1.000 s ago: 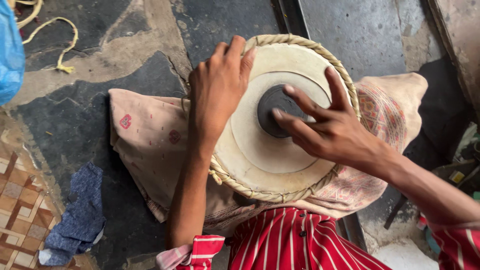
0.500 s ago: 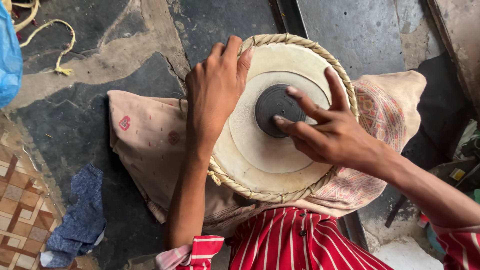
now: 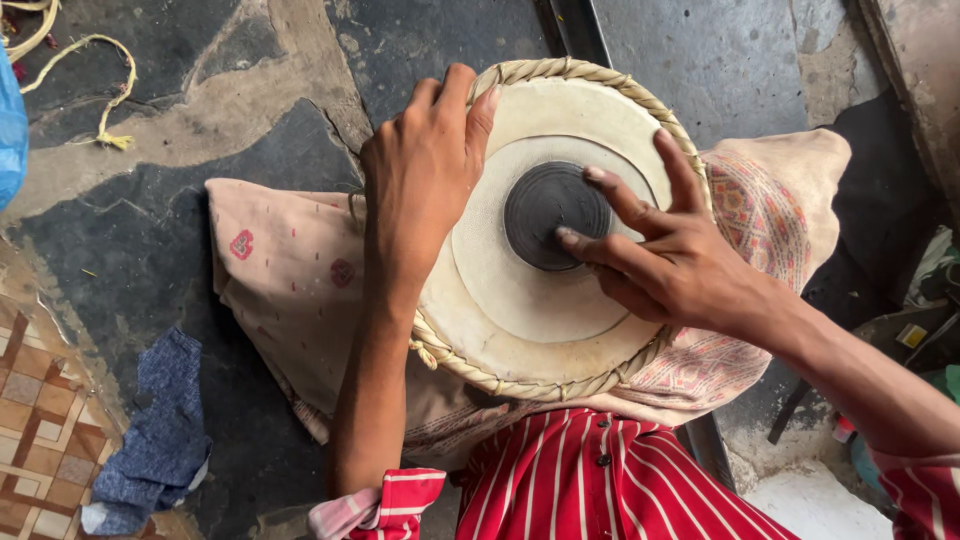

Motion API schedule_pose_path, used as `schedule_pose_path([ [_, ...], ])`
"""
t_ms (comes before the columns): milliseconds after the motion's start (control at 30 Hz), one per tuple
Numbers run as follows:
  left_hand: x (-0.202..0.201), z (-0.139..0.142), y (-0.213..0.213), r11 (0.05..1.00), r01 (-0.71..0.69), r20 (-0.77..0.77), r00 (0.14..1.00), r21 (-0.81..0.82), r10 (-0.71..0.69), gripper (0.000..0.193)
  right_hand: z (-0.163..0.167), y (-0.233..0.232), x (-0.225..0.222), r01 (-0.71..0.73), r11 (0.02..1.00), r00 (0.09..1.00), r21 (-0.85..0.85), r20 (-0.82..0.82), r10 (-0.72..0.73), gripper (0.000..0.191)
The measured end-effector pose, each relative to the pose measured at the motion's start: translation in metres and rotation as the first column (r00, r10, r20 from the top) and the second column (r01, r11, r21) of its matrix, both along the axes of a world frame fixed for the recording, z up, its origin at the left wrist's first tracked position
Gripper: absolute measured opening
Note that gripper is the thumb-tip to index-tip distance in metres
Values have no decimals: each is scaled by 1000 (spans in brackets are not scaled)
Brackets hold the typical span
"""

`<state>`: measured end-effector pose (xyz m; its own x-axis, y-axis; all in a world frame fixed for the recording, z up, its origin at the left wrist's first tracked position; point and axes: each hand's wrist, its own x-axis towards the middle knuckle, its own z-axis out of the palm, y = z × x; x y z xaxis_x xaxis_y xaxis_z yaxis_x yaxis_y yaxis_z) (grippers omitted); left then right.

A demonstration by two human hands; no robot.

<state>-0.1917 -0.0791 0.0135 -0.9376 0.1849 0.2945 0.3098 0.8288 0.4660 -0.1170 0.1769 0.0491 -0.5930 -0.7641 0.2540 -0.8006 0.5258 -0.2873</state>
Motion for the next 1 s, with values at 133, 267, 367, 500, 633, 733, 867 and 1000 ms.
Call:
schedule_pose_path([
  [133, 0, 2, 1, 1000, -9, -11, 1000, -18, 8, 31, 1, -10, -6, -40, 996, 998, 78, -54, 44, 42],
  [267, 2, 4, 2, 1000, 4, -5, 1000, -7, -4, 30, 1, -14, -10, 46, 971, 964, 236, -266, 19, 43],
  [367, -1, 4, 1, 1000, 3, 9, 1000, -10, -3, 32, 1, -8, -11, 99, 983, 968, 153, -244, -59, 40],
  [500, -2, 0, 1, 1000, 4, 25, 1000, -9, -4, 33, 0, 1, -2, 42, 999, 996, 12, -74, -41, 42],
  [633, -1, -2, 2, 999, -11, -3, 1000, -32, 11, 32, -2, -5, 1, -6, 1000, 1000, 5, -23, 6, 40],
  [733, -2, -1, 2, 1000, -10, -9, 1000, -27, 10, 33, -1, -13, -5, -12, 997, 999, 79, -52, 16, 39],
  [867, -1, 1, 3, 999, -12, 6, 1000, -29, 12, 33, -2, -18, -9, 9, 990, 973, 142, -232, 25, 34],
  [1000, -2, -1, 2, 999, -10, -29, 1000, -40, 8, 33, -3, -13, 2, 124, 985, 964, 121, -248, -91, 32],
])
